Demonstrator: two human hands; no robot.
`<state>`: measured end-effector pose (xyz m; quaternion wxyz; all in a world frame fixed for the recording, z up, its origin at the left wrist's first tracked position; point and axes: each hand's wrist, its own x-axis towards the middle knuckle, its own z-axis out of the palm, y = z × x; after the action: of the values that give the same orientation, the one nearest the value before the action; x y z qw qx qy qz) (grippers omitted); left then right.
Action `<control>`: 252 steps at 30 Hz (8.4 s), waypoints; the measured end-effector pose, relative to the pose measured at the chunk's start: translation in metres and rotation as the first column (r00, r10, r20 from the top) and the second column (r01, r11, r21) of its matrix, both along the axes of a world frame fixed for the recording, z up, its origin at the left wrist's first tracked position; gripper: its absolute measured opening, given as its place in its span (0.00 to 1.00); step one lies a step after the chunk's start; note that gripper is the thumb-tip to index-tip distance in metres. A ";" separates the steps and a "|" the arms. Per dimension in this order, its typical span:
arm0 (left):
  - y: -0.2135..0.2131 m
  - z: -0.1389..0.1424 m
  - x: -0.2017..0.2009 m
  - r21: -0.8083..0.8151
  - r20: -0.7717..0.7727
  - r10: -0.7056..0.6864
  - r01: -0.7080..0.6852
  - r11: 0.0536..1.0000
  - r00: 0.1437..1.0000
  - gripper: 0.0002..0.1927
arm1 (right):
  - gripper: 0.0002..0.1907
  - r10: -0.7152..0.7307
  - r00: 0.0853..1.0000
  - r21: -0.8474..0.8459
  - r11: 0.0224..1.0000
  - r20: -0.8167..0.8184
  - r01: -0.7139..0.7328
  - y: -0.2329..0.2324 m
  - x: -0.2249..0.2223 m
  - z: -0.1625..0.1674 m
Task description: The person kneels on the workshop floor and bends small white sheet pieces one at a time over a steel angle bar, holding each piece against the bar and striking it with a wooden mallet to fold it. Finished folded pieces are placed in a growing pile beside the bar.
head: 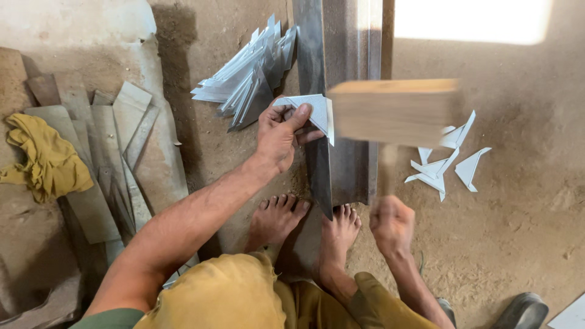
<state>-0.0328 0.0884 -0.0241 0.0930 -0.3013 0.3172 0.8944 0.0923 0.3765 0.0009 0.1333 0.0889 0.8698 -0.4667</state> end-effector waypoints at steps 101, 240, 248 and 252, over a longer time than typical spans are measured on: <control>-0.020 0.029 0.022 -0.982 -0.063 -0.612 -0.158 -0.102 0.788 0.11 | 0.16 -0.198 0.971 -0.336 0.931 -0.137 0.142 0.000 0.046 0.002; 0.059 0.029 -0.156 -0.714 0.634 -0.747 0.521 -0.467 0.199 0.13 | 0.23 -0.194 0.969 0.024 0.981 0.153 0.193 0.007 -0.011 0.043; 0.059 0.023 -0.156 -0.760 0.583 -0.786 0.480 -0.439 0.204 0.13 | 0.23 -0.085 0.996 0.105 0.991 0.029 0.082 0.008 0.011 0.030; 0.057 0.028 -0.155 -0.768 0.573 -0.791 0.477 -0.428 0.213 0.13 | 0.21 -0.198 0.976 0.078 0.976 -0.087 0.205 0.007 0.013 0.032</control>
<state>-0.1875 0.1456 0.0037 0.3777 0.1049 0.8819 0.2618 0.1055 0.3830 0.0325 0.0470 0.1639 0.8803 -0.4428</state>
